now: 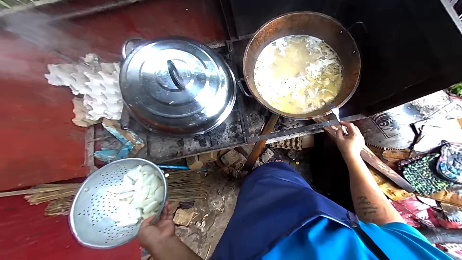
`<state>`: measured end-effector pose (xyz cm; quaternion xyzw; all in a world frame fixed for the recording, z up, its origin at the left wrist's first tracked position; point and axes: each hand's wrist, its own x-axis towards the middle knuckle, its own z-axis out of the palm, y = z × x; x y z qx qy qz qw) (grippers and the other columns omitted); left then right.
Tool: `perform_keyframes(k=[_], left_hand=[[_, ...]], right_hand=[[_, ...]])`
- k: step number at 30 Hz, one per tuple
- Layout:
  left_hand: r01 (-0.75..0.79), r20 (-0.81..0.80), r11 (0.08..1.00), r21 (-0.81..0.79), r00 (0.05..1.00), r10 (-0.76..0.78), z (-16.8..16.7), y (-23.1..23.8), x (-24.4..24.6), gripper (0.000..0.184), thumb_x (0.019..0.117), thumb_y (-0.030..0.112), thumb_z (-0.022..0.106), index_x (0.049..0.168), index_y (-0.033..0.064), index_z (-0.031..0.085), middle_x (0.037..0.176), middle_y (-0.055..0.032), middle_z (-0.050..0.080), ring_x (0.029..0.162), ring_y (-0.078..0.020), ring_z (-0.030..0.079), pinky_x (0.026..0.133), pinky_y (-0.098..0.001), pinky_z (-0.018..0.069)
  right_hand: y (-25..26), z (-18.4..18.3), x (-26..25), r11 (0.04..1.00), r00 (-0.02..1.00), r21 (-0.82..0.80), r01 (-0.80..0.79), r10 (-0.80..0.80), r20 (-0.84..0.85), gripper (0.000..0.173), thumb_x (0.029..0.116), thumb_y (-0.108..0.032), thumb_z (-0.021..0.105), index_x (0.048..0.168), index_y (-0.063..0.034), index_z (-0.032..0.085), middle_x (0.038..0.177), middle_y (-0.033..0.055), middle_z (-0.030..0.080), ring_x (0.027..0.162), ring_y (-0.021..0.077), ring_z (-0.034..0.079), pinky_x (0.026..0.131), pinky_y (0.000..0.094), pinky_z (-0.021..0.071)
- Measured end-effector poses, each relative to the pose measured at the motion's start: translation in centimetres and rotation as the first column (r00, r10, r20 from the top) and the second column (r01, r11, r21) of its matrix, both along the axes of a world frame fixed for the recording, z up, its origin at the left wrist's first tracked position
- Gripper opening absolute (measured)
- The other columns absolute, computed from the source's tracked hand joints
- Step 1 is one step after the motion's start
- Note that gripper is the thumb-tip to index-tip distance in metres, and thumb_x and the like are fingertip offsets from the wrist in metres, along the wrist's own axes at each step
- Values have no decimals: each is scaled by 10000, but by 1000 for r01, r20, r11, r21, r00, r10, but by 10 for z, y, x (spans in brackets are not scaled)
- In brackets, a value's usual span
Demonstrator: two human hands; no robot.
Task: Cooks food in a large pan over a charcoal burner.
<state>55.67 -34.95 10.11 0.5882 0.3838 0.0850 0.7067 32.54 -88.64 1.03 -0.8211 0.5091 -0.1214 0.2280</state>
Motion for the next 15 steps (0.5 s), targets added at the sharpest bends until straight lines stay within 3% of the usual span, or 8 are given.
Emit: perform_keyframes(k=[2,5,8,11,15], left_hand=[[-11,-4,1000,-5,1000,11,0,1,-2,203,1041,106,315,1173,44,456,1003,-125,648,839,-196,708,723,-319,603],[-24,-7,1000,-19,1000,24,-3,6,-8,216,1047,112,316,1197,43,456,1019,-130,656,852,-200,715,730,-325,609],[-53,-14,998,-25,999,53,-4,8,-15,220,1039,110,325,1202,39,454,1031,-137,651,857,-201,712,736,-323,606],[-71,-31,997,-22,997,70,-5,13,-24,218,1039,122,315,1193,44,449,1027,-130,639,868,-191,700,751,-318,600],[-127,-9,991,-33,992,127,-7,16,-36,220,1031,105,328,1201,43,454,1040,-135,639,881,-204,702,759,-326,603]], right_hand=[[-12,20,33,990,992,105,-93,101,-79,330,1036,-176,539,1323,-80,671,1264,261,667,1180,485,625,957,697,450],[-31,33,88,968,962,158,-193,219,-164,321,1052,-188,497,1298,-110,687,1254,263,668,1160,504,626,897,726,463],[-47,37,137,963,937,165,-211,247,-246,356,1049,-169,447,1330,-115,659,1280,279,651,1195,512,612,904,722,466],[-54,43,164,934,872,264,-241,328,-364,355,1017,-142,491,1329,-93,656,1262,303,652,1200,523,605,915,737,456],[-50,67,191,931,884,225,-287,348,-313,335,1013,-178,501,1283,-129,692,1214,286,679,1145,522,630,873,747,454]])
